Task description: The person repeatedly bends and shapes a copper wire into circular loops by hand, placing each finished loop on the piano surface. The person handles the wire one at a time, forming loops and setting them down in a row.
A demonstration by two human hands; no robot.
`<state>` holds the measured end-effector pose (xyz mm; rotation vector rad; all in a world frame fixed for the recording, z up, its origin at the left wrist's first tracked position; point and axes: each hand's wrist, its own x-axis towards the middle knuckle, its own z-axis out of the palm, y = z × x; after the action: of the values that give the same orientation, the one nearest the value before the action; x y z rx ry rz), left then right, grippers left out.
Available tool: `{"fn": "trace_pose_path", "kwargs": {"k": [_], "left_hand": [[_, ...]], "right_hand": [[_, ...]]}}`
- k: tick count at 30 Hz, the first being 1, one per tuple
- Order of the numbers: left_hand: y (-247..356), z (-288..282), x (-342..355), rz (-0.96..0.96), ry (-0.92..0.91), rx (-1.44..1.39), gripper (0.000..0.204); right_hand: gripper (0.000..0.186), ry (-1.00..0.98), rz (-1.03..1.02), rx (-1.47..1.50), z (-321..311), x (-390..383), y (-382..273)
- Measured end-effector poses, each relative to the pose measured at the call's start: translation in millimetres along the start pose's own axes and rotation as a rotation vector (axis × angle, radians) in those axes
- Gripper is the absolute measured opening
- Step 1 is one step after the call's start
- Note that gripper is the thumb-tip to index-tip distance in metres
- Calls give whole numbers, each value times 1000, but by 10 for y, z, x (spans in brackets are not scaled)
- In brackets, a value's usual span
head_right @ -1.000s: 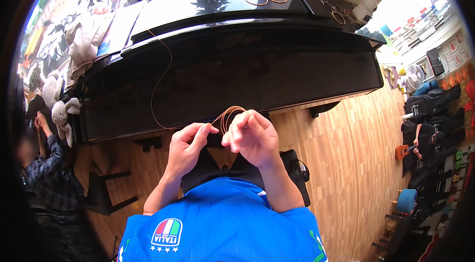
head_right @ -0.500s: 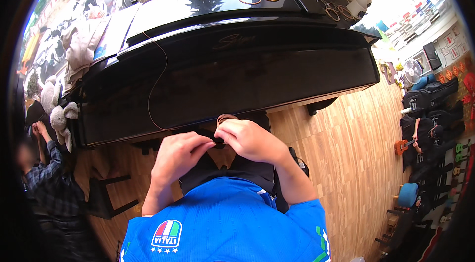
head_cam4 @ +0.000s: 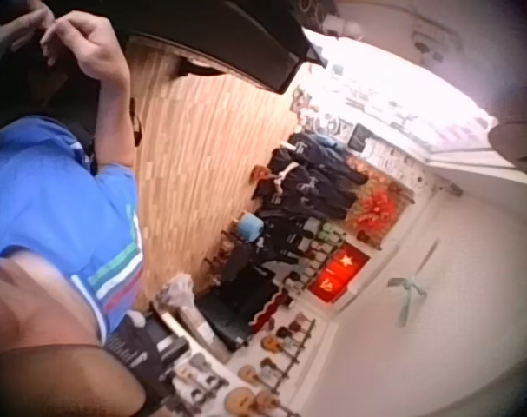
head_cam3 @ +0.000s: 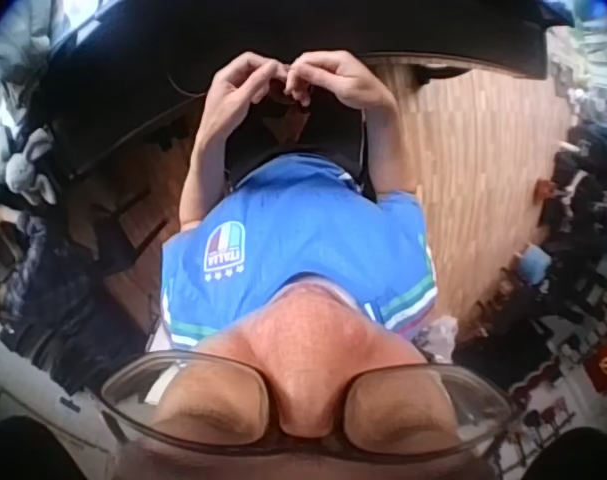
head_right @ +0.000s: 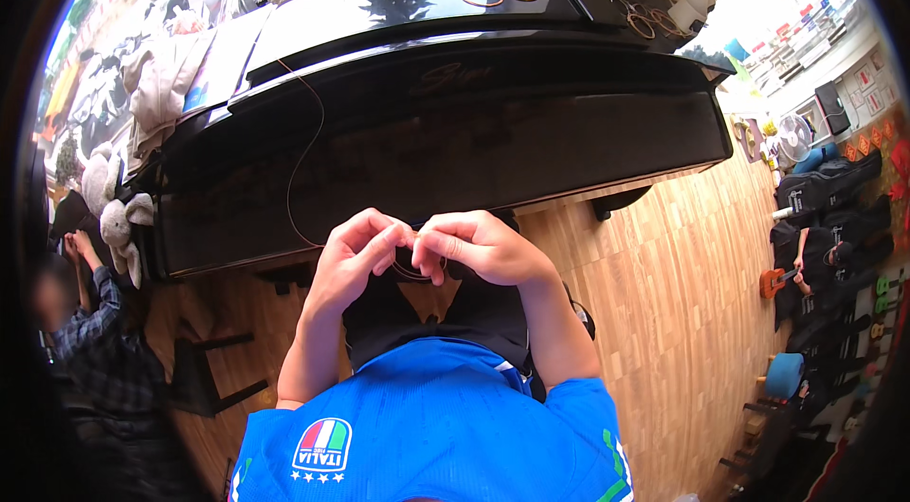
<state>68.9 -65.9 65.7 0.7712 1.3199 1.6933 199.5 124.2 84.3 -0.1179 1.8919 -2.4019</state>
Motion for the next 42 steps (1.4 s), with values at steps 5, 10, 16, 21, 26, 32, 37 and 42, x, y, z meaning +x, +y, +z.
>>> {"fn": "trace_pose_path", "kwargs": {"k": [5, 10, 16, 21, 26, 32, 37, 42], "left_hand": [[29, 88, 42, -47, 26, -129, 19], [28, 143, 55, -40, 29, -93, 21], [115, 91, 15, -69, -101, 36, 32], [86, 118, 8, -92, -73, -63, 32], [-25, 54, 48, -14, 41, -37, 34], [-26, -13, 74, -118, -129, -231, 34], [21, -23, 89, -105, -204, -199, 33], [41, -10, 102, -32, -158, -61, 32]], "right_hand": [[27, 153, -22, -36, 92, -19, -23], [27, 307, -95, -24, 160, -4, 124], [26, 458, -133, -71, 269, 20, 159], [28, 412, -99, 54, 213, 34, 190], [50, 167, -109, 363, 187, -6, 228], [65, -209, -267, 752, 160, 3, 504], [59, -232, -358, 716, 91, 20, 656], [19, 155, -270, 351, 171, -12, 442]]}}
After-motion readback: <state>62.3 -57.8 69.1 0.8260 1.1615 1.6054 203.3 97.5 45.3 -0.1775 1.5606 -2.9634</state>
